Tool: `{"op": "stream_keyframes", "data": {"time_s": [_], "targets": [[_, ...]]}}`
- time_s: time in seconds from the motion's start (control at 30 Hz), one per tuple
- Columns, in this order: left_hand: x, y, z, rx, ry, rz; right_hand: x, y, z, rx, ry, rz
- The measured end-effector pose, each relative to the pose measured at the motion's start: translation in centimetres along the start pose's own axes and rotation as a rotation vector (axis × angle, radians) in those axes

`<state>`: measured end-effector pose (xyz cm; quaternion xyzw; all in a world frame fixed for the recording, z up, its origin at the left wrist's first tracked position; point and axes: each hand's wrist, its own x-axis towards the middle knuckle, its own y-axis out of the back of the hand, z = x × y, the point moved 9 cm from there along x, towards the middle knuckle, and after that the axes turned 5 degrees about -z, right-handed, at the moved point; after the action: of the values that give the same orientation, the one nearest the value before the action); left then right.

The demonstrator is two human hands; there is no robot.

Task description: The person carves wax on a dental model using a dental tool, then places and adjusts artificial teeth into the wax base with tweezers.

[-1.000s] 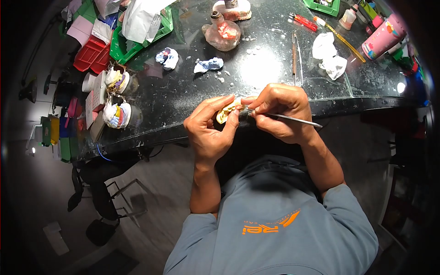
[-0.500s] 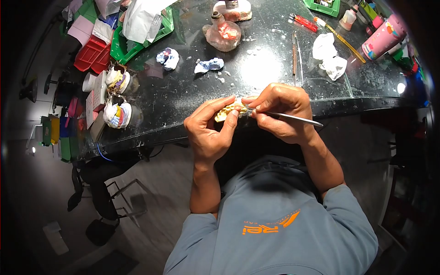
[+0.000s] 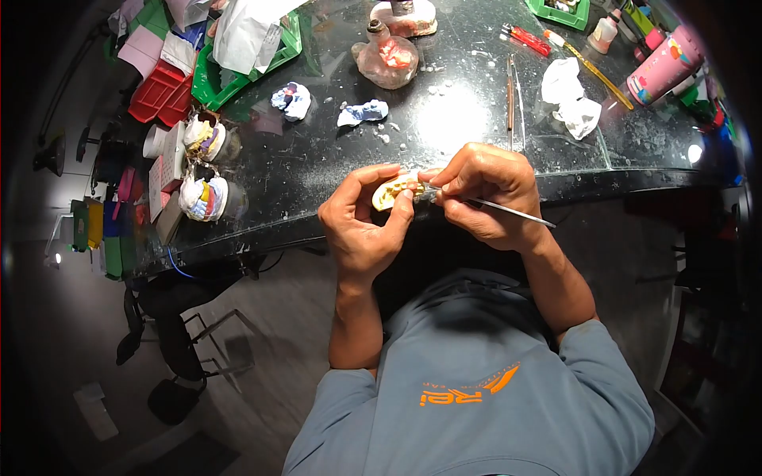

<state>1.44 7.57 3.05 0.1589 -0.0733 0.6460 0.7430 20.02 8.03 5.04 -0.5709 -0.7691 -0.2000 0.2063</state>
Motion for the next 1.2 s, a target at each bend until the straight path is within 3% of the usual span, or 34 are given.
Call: {"op": "stream_keyframes", "data": {"time_s": [0.43, 0.83, 0.93, 1.03, 1.2], "targets": [[0.1, -0.2, 0.3, -0.048, 0.009, -0.009, 0.3, -0.2, -0.6, -0.072, 0.087, -0.034], [0.2, 0.0, 0.3, -0.06, -0.017, 0.038, 0.1, -0.1, -0.2, -0.079, 0.035, -0.036], [0.1, 0.0, 0.1, -0.093, -0.033, 0.045, -0.1, -0.3, 0.2, -0.03, -0.082, -0.096], [0.1, 0.0, 0.1, -0.081, -0.03, 0.044, -0.2, 0.1, 0.5, 0.058, -0.059, 0.023], [0.1, 0.0, 0.1, -0.074, -0.026, 0.039, -0.2, -0.1, 0.2, -0.012, -0.066, -0.055]]}}
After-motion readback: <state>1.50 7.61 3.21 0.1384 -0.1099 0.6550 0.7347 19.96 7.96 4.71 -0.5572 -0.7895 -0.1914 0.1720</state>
